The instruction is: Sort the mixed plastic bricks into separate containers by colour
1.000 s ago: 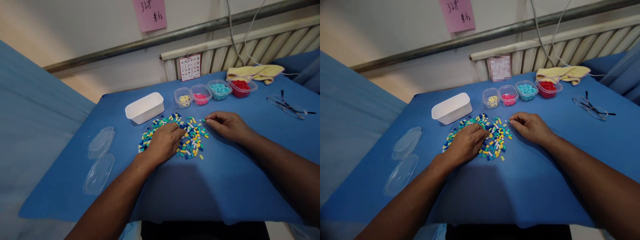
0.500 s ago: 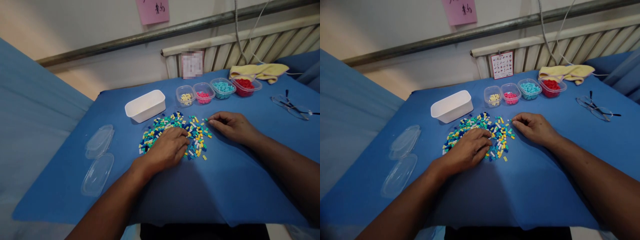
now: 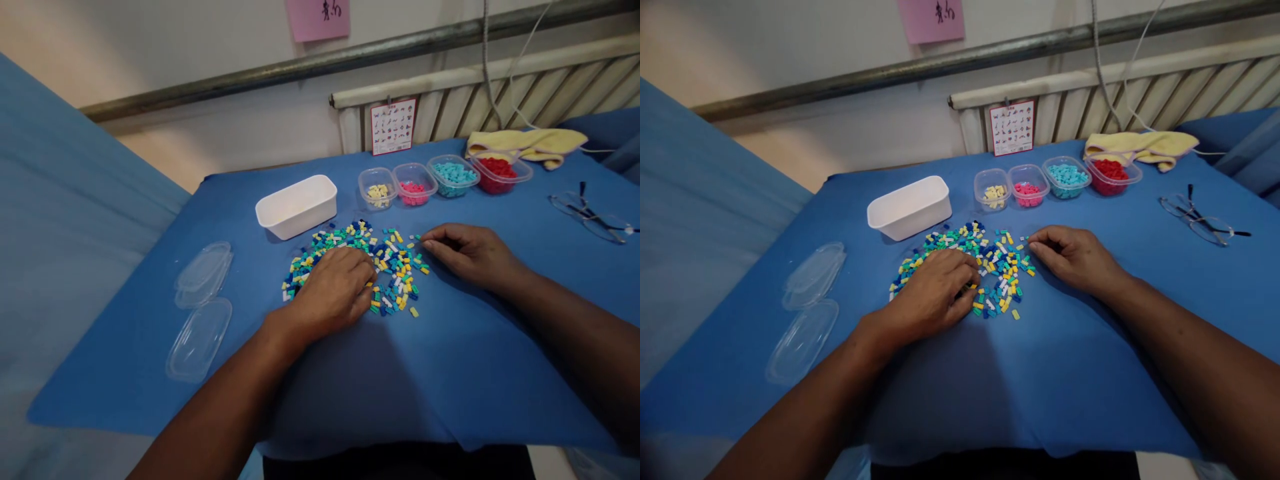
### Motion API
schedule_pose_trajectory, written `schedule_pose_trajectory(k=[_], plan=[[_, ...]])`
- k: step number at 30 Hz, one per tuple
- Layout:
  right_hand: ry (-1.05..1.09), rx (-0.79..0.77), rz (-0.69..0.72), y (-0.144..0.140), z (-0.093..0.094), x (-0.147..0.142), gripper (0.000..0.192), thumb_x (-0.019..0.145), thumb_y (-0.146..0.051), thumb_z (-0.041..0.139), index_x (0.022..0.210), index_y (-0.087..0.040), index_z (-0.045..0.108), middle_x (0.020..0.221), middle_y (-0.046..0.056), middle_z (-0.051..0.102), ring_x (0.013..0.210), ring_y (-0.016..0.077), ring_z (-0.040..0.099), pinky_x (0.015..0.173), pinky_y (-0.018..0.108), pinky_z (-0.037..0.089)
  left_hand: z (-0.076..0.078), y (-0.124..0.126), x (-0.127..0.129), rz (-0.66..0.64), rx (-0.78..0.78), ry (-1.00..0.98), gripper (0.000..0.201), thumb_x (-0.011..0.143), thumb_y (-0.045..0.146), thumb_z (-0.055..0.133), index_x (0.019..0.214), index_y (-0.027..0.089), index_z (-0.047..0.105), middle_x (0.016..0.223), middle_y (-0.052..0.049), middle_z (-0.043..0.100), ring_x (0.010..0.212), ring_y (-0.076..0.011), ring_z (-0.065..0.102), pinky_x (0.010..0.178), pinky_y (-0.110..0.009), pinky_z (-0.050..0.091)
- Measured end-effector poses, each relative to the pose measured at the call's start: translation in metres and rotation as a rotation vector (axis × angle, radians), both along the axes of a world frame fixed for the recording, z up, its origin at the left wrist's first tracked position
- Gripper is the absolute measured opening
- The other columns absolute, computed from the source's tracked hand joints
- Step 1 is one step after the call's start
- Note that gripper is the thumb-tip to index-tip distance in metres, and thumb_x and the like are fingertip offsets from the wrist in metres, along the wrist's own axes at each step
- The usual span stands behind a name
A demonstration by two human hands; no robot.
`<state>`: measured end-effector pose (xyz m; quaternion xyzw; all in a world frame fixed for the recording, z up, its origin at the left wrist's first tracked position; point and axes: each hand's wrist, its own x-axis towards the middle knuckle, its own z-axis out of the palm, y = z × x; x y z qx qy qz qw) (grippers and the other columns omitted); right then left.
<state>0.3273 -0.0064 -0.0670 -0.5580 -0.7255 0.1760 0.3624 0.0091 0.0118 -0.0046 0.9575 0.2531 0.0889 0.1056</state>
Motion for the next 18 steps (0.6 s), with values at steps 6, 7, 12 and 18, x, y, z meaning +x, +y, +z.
schedule_pose_trajectory(k=[6,7,12,18], plan=[[-0.024,0.039,0.068,-0.011,0.009,-0.013,0.02,0.105,-0.042,0.066,0.111,-0.029,0.081,0.1,0.004,0.084,0.084,0.025,0.079,0.079,0.039,0.062,-0.003,-0.003,0.003,-0.023,0.018,0.051,0.018,0.104,0.019,0.053,0.108,0.018,0.07,0.106,-0.009,0.075,0.097,-0.0247,0.066,0.09,-0.04,0.05],[-0.03,0.039,0.087,-0.013,0.011,-0.015,0.019,0.105,-0.041,0.065,0.111,-0.03,0.08,0.101,0.004,0.084,0.086,0.0252,0.079,0.08,0.039,0.062,-0.004,-0.003,0.003,-0.046,0.026,0.05,0.02,0.106,0.019,0.051,0.11,0.019,0.071,0.107,-0.009,0.075,0.098,-0.0247,0.066,0.09,-0.04,0.05],[-0.045,0.056,0.128,-0.017,0.016,-0.02,0.019,0.106,-0.038,0.063,0.11,-0.03,0.079,0.1,0.004,0.084,0.086,0.0258,0.079,0.08,0.041,0.063,-0.008,-0.001,0.008,-0.084,0.033,0.054,0.029,0.112,0.024,0.046,0.105,0.019,0.075,0.106,-0.01,0.075,0.1,-0.0248,0.068,0.092,-0.04,0.051],[-0.055,0.118,0.213,-0.027,0.025,-0.032,0.016,0.109,-0.035,0.061,0.113,-0.031,0.076,0.105,0.005,0.084,0.091,0.026,0.079,0.082,0.041,0.063,-0.007,-0.003,0.017,-0.016,-0.121,-0.065,0.02,0.102,0.015,0.055,0.106,0.019,0.074,0.105,-0.008,0.078,0.1,-0.0238,0.07,0.092,-0.038,0.052]])
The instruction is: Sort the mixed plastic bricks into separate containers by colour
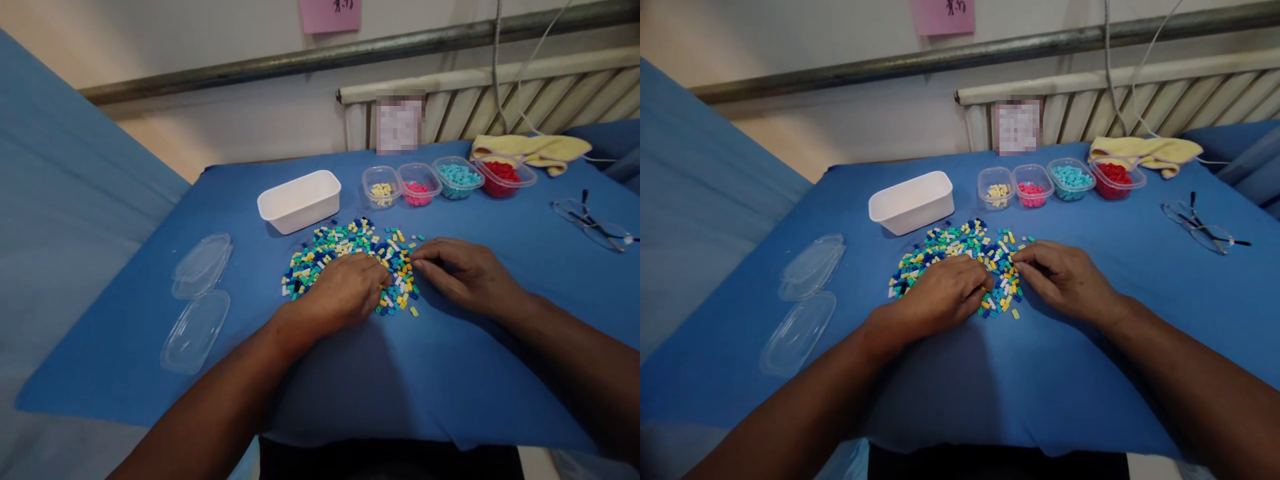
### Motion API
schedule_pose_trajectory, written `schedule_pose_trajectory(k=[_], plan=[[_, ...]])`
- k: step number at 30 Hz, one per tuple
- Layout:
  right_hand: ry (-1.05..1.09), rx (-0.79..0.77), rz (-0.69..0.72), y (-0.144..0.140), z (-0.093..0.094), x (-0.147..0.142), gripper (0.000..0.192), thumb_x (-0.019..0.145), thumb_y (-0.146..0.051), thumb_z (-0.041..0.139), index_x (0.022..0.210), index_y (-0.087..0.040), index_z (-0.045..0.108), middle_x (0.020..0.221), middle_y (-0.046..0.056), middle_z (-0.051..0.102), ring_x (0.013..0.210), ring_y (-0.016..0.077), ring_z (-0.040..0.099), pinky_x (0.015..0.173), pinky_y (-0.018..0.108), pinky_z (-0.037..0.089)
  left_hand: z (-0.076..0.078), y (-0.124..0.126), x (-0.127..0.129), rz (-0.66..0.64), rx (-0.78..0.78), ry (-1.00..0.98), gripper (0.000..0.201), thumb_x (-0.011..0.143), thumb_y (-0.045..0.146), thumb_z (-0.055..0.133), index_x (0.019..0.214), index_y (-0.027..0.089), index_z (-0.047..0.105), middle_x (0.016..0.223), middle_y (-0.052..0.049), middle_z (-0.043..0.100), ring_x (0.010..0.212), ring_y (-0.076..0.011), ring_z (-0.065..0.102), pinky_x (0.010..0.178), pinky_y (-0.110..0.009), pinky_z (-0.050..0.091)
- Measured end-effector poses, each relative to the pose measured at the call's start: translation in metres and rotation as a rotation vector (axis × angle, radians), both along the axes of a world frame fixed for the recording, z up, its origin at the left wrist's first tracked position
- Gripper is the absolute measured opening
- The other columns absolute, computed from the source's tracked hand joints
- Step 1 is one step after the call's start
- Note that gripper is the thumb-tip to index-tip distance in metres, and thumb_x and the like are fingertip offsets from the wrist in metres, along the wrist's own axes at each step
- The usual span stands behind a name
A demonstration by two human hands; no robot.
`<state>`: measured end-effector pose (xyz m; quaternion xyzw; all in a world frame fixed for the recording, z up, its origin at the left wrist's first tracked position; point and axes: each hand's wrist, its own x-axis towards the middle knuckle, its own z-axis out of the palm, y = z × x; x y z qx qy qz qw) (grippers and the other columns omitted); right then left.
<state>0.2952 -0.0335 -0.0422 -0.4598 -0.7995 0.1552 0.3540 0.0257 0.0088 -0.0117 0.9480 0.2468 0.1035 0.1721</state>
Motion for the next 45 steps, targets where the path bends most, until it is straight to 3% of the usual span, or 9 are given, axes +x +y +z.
schedule_pose_trajectory(k=[6,10,16,22,31,37,41,45], plan=[[-0.02,0.084,0.126,-0.014,0.007,-0.022,0.013,0.109,-0.029,0.064,0.117,-0.029,0.074,0.1,0.005,0.083,0.089,0.0225,0.078,0.079,0.038,0.061,0.0,-0.009,0.009,0.287,-0.526,-0.397,0.004,0.091,0.022,0.069,0.094,0.019,0.07,0.082,0.001,0.07,0.072,-0.0131,0.062,0.067,-0.027,0.046],[-0.046,0.131,0.135,-0.017,0.007,-0.026,0.016,0.11,-0.028,0.065,0.123,-0.029,0.072,0.108,0.006,0.084,0.094,0.0222,0.079,0.082,0.037,0.063,-0.005,-0.014,0.016,0.374,-0.835,-0.579,0.014,0.085,0.027,0.075,0.091,0.019,0.066,0.075,0.004,0.063,0.066,-0.0099,0.056,0.062,-0.023,0.042],[-0.085,0.204,0.127,-0.016,0.006,-0.024,0.015,0.11,-0.026,0.066,0.122,-0.028,0.074,0.106,0.007,0.085,0.091,0.0222,0.08,0.081,0.038,0.064,-0.007,-0.014,0.017,0.436,-1.063,-0.654,0.026,0.078,0.027,0.086,0.094,0.017,0.068,0.077,0.003,0.067,0.068,-0.0091,0.061,0.064,-0.022,0.047],[-0.025,0.215,0.091,-0.016,0.007,-0.025,0.011,0.108,-0.026,0.068,0.115,-0.029,0.077,0.1,0.005,0.085,0.085,0.0213,0.08,0.078,0.037,0.066,-0.006,-0.01,0.009,0.386,-1.22,-0.594,0.04,0.079,0.042,0.094,0.104,0.015,0.078,0.08,-0.002,0.075,0.071,-0.0116,0.069,0.066,-0.025,0.056],[0.076,0.201,0.164,-0.021,0.01,-0.027,0.02,0.106,-0.019,0.07,0.12,-0.03,0.078,0.103,0.003,0.087,0.092,0.02,0.083,0.082,0.034,0.068,0.006,-0.015,0.005,0.341,-1.257,-0.539,0.041,0.081,0.05,0.094,0.096,0.015,0.077,0.078,0.0,0.071,0.068,-0.01,0.066,0.065,-0.024,0.056],[0.191,0.114,0.149,-0.019,0.007,-0.028,0.016,0.105,-0.02,0.074,0.119,-0.028,0.075,0.103,0.004,0.085,0.089,0.018,0.081,0.077,0.031,0.065,0.003,-0.01,0.002,0.326,-1.211,-0.57,0.04,0.087,0.05,0.089,0.099,0.016,0.074,0.08,-0.002,0.075,0.071,-0.0119,0.07,0.065,-0.023,0.057],[0.135,0.09,0.152,-0.02,0.007,-0.024,0.014,0.105,-0.02,0.072,0.117,-0.026,0.074,0.103,0.005,0.083,0.09,0.0189,0.079,0.08,0.033,0.063,0.005,0.005,-0.009,0.447,-0.984,-0.647,0.034,0.092,0.047,0.082,0.105,0.017,0.072,0.083,-0.003,0.077,0.069,-0.0131,0.071,0.062,-0.024,0.056],[0.003,0.146,0.164,-0.019,0.006,-0.024,0.015,0.105,-0.022,0.071,0.12,-0.025,0.074,0.104,0.006,0.082,0.093,0.0223,0.078,0.085,0.038,0.063,0.009,0.028,-0.033,0.593,-0.484,-0.748,0.026,0.097,0.043,0.076,0.105,0.019,0.072,0.083,-0.001,0.074,0.068,-0.0123,0.067,0.061,-0.023,0.05]])
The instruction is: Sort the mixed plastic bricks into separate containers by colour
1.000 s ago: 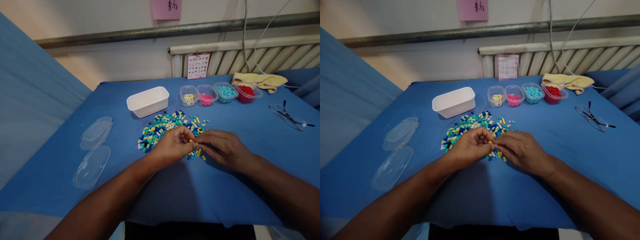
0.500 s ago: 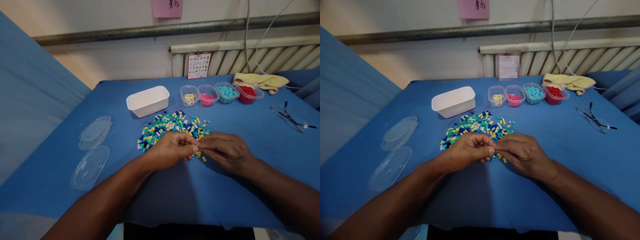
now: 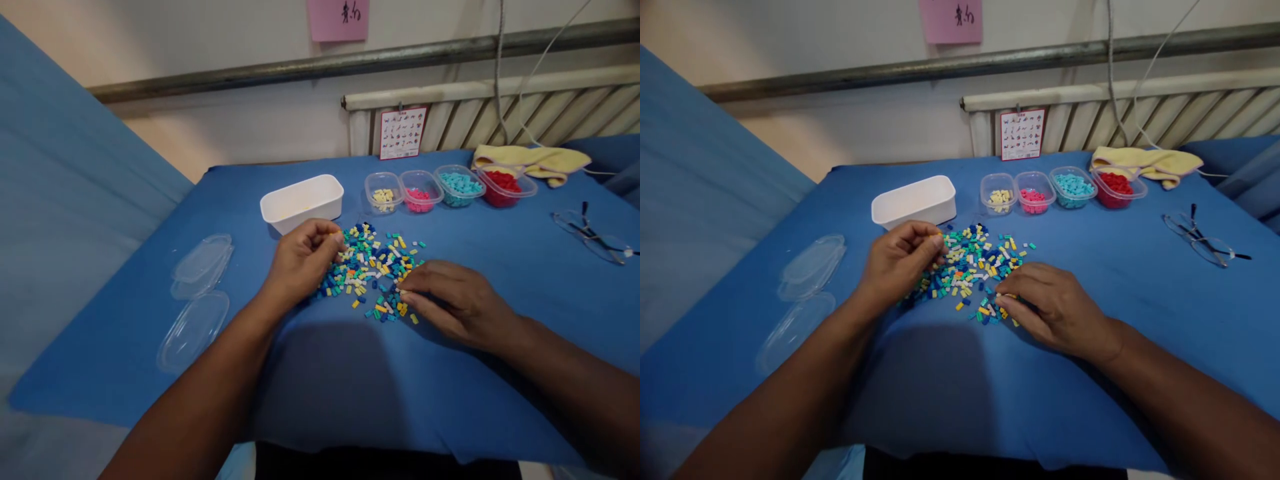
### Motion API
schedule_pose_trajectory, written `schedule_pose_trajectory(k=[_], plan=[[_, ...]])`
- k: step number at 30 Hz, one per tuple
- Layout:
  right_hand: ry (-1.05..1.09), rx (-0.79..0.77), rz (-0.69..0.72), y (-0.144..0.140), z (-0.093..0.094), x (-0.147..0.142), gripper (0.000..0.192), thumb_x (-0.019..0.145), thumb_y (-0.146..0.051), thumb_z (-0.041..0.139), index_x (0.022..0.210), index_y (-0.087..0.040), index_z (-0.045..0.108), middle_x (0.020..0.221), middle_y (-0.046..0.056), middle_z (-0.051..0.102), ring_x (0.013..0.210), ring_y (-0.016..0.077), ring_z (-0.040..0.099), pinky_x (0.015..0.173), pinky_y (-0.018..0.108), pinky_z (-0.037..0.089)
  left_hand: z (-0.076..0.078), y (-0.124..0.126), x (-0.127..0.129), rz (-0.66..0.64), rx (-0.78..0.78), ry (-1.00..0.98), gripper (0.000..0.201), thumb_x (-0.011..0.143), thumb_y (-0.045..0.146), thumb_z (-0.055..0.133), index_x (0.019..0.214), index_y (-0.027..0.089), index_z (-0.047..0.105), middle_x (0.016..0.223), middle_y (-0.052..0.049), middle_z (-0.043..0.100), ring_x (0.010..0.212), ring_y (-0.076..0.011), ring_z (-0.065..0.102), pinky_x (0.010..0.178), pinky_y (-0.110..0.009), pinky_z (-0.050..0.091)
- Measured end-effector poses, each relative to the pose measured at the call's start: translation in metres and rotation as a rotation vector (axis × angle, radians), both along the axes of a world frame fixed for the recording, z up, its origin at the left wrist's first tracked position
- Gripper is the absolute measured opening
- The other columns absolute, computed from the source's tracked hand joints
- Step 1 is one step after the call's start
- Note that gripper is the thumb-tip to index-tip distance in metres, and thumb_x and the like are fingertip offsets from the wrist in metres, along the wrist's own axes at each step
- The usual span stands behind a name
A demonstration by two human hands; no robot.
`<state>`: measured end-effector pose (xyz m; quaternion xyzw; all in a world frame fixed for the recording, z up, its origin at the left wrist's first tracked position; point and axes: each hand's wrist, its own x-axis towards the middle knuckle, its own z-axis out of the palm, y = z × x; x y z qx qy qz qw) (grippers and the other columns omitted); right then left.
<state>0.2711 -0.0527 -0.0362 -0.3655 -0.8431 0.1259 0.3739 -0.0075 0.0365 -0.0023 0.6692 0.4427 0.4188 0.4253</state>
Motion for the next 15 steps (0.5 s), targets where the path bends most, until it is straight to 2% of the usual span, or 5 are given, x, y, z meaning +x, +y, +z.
schedule_pose_trajectory(k=[4,8,11,15], plan=[[-0.048,0.075,-0.012,0.004,-0.005,-0.005,0.022,0.106,-0.021,0.07,0.127,-0.025,0.073,0.108,0.009,0.082,0.095,0.0237,0.077,0.085,0.039,0.064,0.001,0.022,-0.031,0.267,0.389,0.237,0.015,0.101,0.034,0.072,0.105,0.021,0.076,0.084,0.001,0.072,0.072,-0.0125,0.062,0.067,-0.026,0.048],[-0.023,0.078,-0.069,0.009,-0.007,0.001,0.029,0.106,-0.021,0.068,0.134,-0.027,0.072,0.113,0.009,0.083,0.098,0.0254,0.078,0.087,0.041,0.065,-0.001,0.038,-0.057,0.405,0.64,0.465,0.012,0.104,0.03,0.069,0.111,0.024,0.078,0.1,-0.003,0.077,0.089,-0.0174,0.069,0.084,-0.033,0.052],[0.016,0.03,-0.174,0.016,-0.007,0.016,0.025,0.107,-0.025,0.066,0.13,-0.03,0.075,0.113,0.008,0.083,0.099,0.0268,0.08,0.088,0.043,0.065,-0.003,0.046,-0.069,0.414,0.732,0.596,0.015,0.107,0.03,0.066,0.116,0.026,0.077,0.108,-0.004,0.078,0.096,-0.02,0.07,0.09,-0.036,0.053],[0.082,-0.042,-0.382,0.029,-0.014,0.039,0.02,0.105,-0.033,0.066,0.118,-0.028,0.08,0.107,0.007,0.084,0.094,0.0272,0.081,0.085,0.043,0.065,-0.006,0.051,-0.076,0.439,0.756,0.715,0.021,0.109,0.033,0.062,0.118,0.024,0.078,0.114,-0.007,0.082,0.106,-0.0251,0.073,0.099,-0.042,0.052]])
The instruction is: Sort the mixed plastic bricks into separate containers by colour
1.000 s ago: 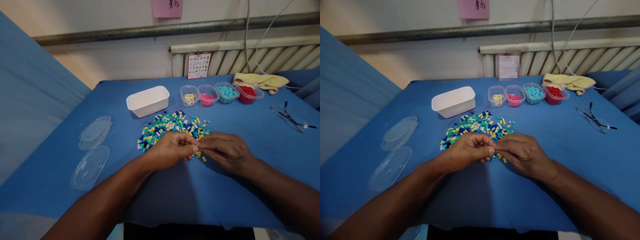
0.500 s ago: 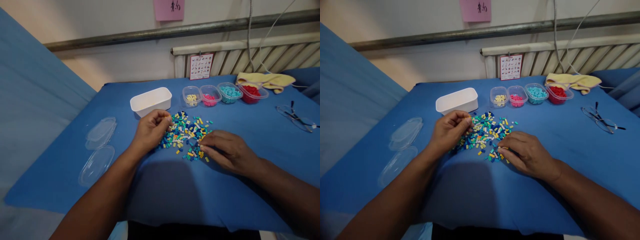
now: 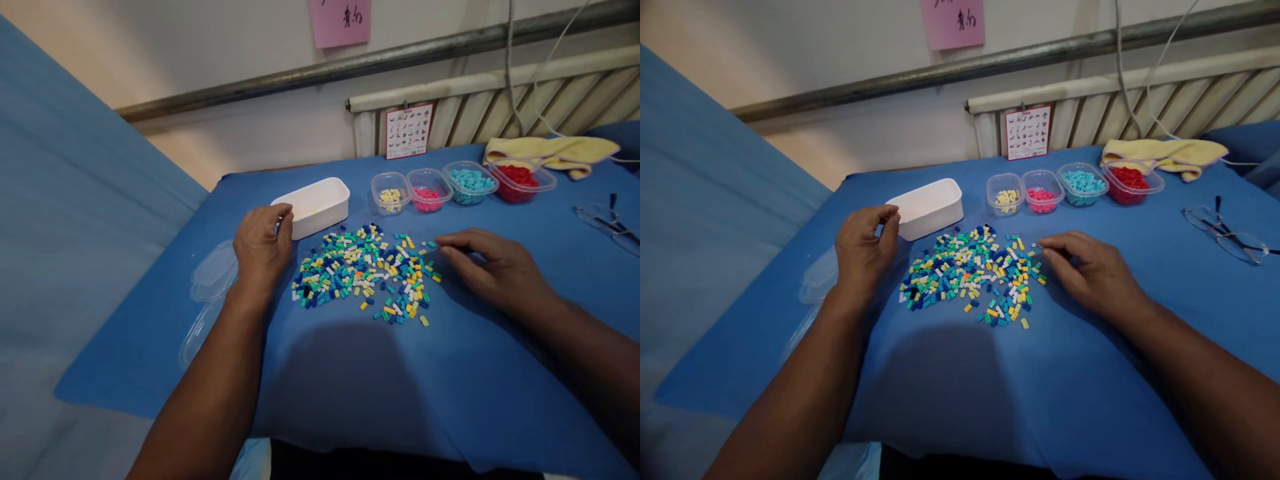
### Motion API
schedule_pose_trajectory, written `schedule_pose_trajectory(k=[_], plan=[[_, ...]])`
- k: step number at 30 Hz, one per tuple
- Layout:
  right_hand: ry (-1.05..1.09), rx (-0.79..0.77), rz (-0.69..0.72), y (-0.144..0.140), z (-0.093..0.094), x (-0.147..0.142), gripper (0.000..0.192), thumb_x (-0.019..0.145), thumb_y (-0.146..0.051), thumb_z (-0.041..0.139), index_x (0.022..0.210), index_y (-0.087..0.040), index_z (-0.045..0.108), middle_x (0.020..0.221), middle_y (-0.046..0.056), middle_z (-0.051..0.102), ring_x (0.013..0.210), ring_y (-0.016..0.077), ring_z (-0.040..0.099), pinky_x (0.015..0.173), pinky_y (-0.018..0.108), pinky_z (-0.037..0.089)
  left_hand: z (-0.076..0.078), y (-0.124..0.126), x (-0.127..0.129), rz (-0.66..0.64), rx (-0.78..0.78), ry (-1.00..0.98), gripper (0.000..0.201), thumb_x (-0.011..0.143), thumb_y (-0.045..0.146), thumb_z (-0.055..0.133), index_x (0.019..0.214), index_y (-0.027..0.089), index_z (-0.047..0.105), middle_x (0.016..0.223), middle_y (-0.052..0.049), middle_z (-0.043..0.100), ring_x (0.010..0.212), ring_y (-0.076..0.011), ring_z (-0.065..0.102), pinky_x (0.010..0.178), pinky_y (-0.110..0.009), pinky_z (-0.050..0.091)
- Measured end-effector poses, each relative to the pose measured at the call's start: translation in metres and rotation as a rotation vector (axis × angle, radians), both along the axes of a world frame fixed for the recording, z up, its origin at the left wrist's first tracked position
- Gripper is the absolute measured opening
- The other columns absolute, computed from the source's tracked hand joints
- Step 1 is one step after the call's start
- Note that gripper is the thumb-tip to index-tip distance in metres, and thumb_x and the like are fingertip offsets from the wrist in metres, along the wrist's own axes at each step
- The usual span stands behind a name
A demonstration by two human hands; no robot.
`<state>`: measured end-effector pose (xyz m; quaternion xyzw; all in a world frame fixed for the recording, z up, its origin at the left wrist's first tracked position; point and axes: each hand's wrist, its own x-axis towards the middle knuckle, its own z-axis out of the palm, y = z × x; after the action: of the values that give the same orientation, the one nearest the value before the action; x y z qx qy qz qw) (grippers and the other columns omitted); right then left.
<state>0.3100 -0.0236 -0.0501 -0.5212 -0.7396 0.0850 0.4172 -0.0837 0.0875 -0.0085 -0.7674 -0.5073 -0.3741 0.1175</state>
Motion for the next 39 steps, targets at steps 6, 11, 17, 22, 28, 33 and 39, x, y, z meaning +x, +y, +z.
schedule_pose_trajectory(k=[6,11,17,22,28,33,39], plan=[[0.09,-0.108,-0.137,0.011,-0.016,0.013,0.024,0.1,-0.044,0.071,0.112,-0.027,0.083,0.097,0.006,0.086,0.084,0.0273,0.08,0.082,0.043,0.066,-0.002,-0.002,0.001,0.121,-0.058,0.056,0.025,0.109,0.034,0.06,0.121,0.025,0.08,0.121,-0.009,0.084,0.117,-0.0301,0.074,0.103,-0.045,0.048],[0.1,-0.132,-0.121,0.011,-0.018,0.012,0.023,0.099,-0.043,0.072,0.111,-0.028,0.085,0.097,0.004,0.086,0.083,0.0246,0.08,0.079,0.039,0.065,-0.003,0.001,0.001,0.137,-0.076,0.059,0.027,0.109,0.035,0.06,0.122,0.027,0.082,0.118,-0.009,0.085,0.115,-0.0312,0.075,0.105,-0.047,0.047],[0.096,-0.14,-0.121,0.012,-0.019,0.01,0.022,0.099,-0.039,0.072,0.111,-0.027,0.085,0.099,0.004,0.086,0.085,0.0236,0.079,0.079,0.037,0.064,-0.005,0.007,-0.002,0.166,-0.144,0.105,0.033,0.11,0.035,0.055,0.131,0.028,0.08,0.119,-0.011,0.084,0.115,-0.0339,0.075,0.105,-0.051,0.048],[0.083,-0.127,-0.1,0.011,-0.017,0.01,0.023,0.101,-0.039,0.071,0.113,-0.025,0.084,0.099,0.005,0.086,0.083,0.0232,0.079,0.077,0.037,0.064,-0.001,0.003,0.003,0.055,-0.049,0.094,0.036,0.109,0.034,0.058,0.14,0.028,0.074,0.138,-0.012,0.079,0.129,-0.033,0.07,0.113,-0.051,0.046],[-0.023,-0.09,0.148,0.007,-0.006,0.003,0.018,0.106,-0.032,0.065,0.114,-0.027,0.08,0.102,0.006,0.083,0.091,0.0244,0.079,0.081,0.04,0.064,-0.005,-0.03,0.052,-0.393,-0.108,0.047,0.021,0.11,0.034,0.062,0.12,0.024,0.078,0.118,-0.009,0.081,0.113,-0.0256,0.073,0.102,-0.046,0.056],[-0.186,-0.011,0.33,0.003,-0.003,-0.006,0.015,0.106,-0.027,0.066,0.108,-0.026,0.081,0.103,0.008,0.08,0.095,0.0241,0.075,0.083,0.04,0.061,-0.018,-0.056,0.1,-0.706,-0.264,0.237,0.024,0.111,0.025,0.057,0.124,0.023,0.078,0.127,-0.011,0.078,0.12,-0.0261,0.071,0.105,-0.046,0.055],[-0.266,0.004,0.324,0.005,-0.005,-0.01,0.015,0.106,-0.026,0.067,0.113,-0.022,0.08,0.101,0.009,0.077,0.093,0.0252,0.071,0.084,0.041,0.058,-0.022,-0.058,0.112,-0.751,-0.312,0.374,0.027,0.11,0.02,0.053,0.119,0.019,0.078,0.123,-0.012,0.077,0.118,-0.028,0.069,0.106,-0.047,0.053]])
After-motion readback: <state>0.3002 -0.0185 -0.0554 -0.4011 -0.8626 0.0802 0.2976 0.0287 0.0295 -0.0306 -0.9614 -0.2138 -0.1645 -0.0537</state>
